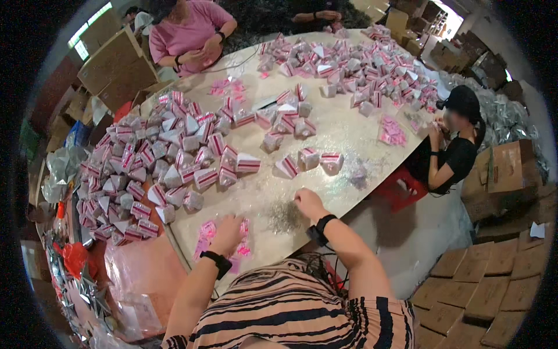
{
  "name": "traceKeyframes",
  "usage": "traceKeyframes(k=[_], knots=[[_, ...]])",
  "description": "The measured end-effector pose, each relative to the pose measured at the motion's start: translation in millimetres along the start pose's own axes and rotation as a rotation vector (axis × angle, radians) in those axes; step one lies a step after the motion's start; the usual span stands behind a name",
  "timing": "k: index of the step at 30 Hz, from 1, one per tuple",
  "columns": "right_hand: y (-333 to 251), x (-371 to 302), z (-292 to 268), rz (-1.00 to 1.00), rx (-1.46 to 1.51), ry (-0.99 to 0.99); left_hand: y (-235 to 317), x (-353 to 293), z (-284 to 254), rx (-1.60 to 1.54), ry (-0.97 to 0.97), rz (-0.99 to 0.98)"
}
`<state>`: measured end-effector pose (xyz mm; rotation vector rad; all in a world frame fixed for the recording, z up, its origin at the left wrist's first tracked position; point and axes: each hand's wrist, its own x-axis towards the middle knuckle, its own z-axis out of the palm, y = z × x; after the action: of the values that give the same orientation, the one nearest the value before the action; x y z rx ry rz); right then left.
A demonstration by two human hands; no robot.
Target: The person inserts small pink packets into clear plastic bags containing a white substance. They seal the bags and place them on a large table alongside other workers who are performing the same task. The person handles the items one at a time, organizing them into a growing pile.
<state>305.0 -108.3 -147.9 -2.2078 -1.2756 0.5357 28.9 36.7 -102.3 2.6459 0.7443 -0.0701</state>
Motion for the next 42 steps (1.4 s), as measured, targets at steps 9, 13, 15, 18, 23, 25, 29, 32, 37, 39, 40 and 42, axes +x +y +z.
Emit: traceKeyframes(k=[9, 13, 15, 18, 23, 25, 29, 32, 37, 39, 40, 42], knots=[[-4.5, -10.0, 10.1, 0.003, -0.097, -0.08, -6.8, -2.2, 6.8, -0.044, 0.062, -0.038], [-7.4, -10.4, 7.2, -0.042, -0.135, -0.04, -4.9, 0.2, 8.5, 0.021, 0.051, -0.053], [-20.0, -12.4, 3.2, -0.047, -0.152, 0.002, -6.0, 2.7, 10.4, 0.052, 0.046, -0.067], [-30.6, -18.7, 2.4, -0.068, -0.147, 0.037, -12.6, 8.6, 26.9, 0.035, 0.077, -0.091], [-24.2, -13.0, 11.3, 0.004, -0.141, -0.103, -10.6, 6.9, 24.0, -0.084, 0.158, -0.104], [-19.5, -12.2, 12.1, -0.051, -0.187, -0.09, -13.8, 6.8, 24.4, -0.139, 0.171, -0.092], [-25.4, -12.1, 2.0, -0.145, -0.322, -0.11, -17.2, 7.8, 22.7, -0.255, 0.153, -0.146], [-34.2, -15.2, -13.5, -0.287, -0.422, -0.137, -23.0, 2.5, 21.3, -0.374, 0.19, -0.094], [-39.6, -15.5, -18.8, -0.277, -0.478, -0.139, -25.0, -8.3, 10.0, -0.385, 0.166, -0.028], [-35.5, -15.5, -13.8, -0.279, -0.466, -0.131, -26.4, -10.9, 8.2, -0.392, 0.148, -0.04], [-28.3, -13.5, -6.7, -0.273, -0.449, -0.121, -30.1, -10.3, 10.3, -0.382, 0.14, -0.04], [-18.1, -12.0, 5.4, -0.238, -0.418, -0.115, -31.1, -9.4, 9.2, -0.387, 0.122, -0.045]])
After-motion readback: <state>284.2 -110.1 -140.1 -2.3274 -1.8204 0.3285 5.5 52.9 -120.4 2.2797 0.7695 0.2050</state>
